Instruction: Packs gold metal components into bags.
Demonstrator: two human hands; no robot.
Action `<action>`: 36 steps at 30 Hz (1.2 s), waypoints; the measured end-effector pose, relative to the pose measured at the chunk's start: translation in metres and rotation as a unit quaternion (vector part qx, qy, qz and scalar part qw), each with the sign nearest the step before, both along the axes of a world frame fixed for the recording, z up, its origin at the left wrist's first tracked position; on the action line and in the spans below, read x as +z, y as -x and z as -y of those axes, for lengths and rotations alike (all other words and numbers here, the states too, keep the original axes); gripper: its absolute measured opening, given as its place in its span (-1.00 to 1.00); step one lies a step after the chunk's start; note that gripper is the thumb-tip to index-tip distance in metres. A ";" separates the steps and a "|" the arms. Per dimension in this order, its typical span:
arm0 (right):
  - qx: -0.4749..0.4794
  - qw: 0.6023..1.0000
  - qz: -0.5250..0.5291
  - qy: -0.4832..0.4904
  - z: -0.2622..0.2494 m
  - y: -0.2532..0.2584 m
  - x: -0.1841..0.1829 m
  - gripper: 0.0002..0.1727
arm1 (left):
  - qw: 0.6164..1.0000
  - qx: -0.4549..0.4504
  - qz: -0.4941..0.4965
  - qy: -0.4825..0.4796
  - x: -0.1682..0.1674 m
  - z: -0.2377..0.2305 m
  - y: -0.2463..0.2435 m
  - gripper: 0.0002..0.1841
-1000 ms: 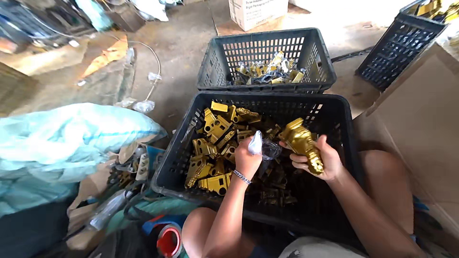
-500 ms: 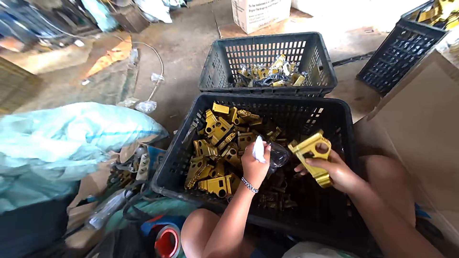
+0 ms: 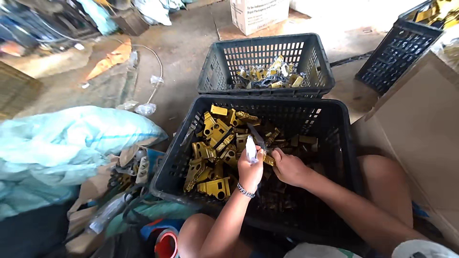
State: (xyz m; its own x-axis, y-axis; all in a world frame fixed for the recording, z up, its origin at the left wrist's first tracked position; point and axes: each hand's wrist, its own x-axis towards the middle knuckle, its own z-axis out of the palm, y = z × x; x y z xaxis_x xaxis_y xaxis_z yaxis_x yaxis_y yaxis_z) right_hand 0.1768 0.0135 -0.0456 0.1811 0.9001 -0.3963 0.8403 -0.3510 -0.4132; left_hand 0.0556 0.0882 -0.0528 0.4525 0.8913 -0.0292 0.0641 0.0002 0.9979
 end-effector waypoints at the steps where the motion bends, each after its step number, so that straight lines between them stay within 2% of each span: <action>1: 0.007 1.000 -0.009 0.029 0.000 -0.002 -0.003 -0.43 | 1.000 -0.015 0.019 0.005 0.003 0.002 0.000 -0.85; 2: -0.021 0.998 -0.037 0.053 0.000 -0.007 -0.010 -0.39 | 0.998 -0.037 0.040 0.002 0.006 0.007 -0.001 -0.86; 3: -0.089 0.992 -0.077 0.054 0.002 -0.012 -0.021 -0.34 | 0.997 -0.063 0.053 -0.014 0.008 0.012 -0.001 -0.87; 5: -0.193 0.975 -0.103 0.037 0.007 -0.024 -0.035 -0.31 | 0.991 -0.091 0.050 -0.089 0.004 0.014 0.000 -0.85; 8: -0.157 0.986 -0.053 0.028 0.015 -0.024 -0.013 -0.40 | 0.965 -0.094 -0.029 -0.244 -0.014 -0.007 0.001 -0.71; 10: -0.112 0.993 -0.030 0.013 0.020 -0.012 0.000 -0.44 | 0.957 -0.125 -0.053 -0.257 -0.028 -0.013 0.002 -0.67; 12: -0.094 0.996 -0.010 0.008 0.017 -0.005 0.009 -0.45 | 0.951 -0.110 -0.048 -0.284 -0.033 -0.011 -0.007 -0.73; 14: -0.084 0.996 0.003 0.014 0.017 -0.002 0.010 -0.43 | 0.923 -0.096 -0.057 -0.368 -0.030 -0.009 -0.010 -0.80; 16: -0.089 0.996 -0.018 0.010 0.018 -0.002 0.006 -0.38 | 0.879 -0.112 -0.098 -0.453 -0.027 -0.010 -0.006 -0.85; 18: -0.139 0.988 -0.070 -0.019 0.019 -0.008 0.001 -0.30 | 0.834 -0.096 -0.134 -0.526 -0.026 -0.007 -0.004 -0.88; 19: -0.174 0.979 -0.088 -0.057 0.018 -0.012 -0.002 -0.26 | 0.828 -0.082 -0.137 -0.538 -0.026 -0.004 -0.004 -0.87; 20: -0.196 0.972 -0.090 -0.095 0.016 -0.014 -0.005 -0.23 | 0.837 -0.076 -0.133 -0.525 -0.025 0.001 -0.005 -0.85; 22: -0.212 0.963 -0.089 -0.139 0.008 -0.017 -0.008 -0.12 | 0.887 -0.090 -0.119 -0.437 -0.022 0.009 -0.008 -0.81; 24: -0.204 0.963 -0.145 -0.102 0.002 -0.022 -0.004 0.07 | 0.926 -0.104 -0.123 -0.341 -0.020 0.008 -0.008 -0.78; 25: -0.200 0.956 -0.194 -0.095 0.003 -0.027 -0.002 0.11 | 0.941 -0.107 -0.127 -0.296 -0.020 0.004 -0.007 -0.69; 27: -0.207 0.924 -0.274 -0.168 0.013 -0.033 -0.003 0.00 | 0.959 -0.085 -0.113 -0.247 -0.023 -0.008 -0.004 -0.56; 28: -0.222 0.907 -0.281 -0.220 0.017 -0.033 -0.003 -0.10 | 0.962 -0.062 -0.090 -0.249 -0.026 -0.013 -0.004 -0.59; 31: -0.240 0.883 -0.169 -0.366 0.021 -0.031 -0.006 -0.28 | 0.948 -0.034 -0.002 -0.317 -0.022 -0.007 -0.005 -0.76; 33: -0.214 0.879 -0.087 -0.418 0.016 -0.029 -0.010 -0.38 | 0.926 -0.102 0.017 -0.362 -0.014 0.014 -0.004 -0.80; 34: -0.188 0.895 -0.076 -0.398 0.015 -0.029 -0.011 -0.43 | 0.918 -0.147 0.015 -0.369 -0.012 0.022 -0.002 -0.81; 36: -0.115 0.961 -0.107 -0.229 0.020 -0.035 0.001 -0.54 | 0.933 -0.194 -0.008 -0.304 -0.010 0.021 0.002 -0.78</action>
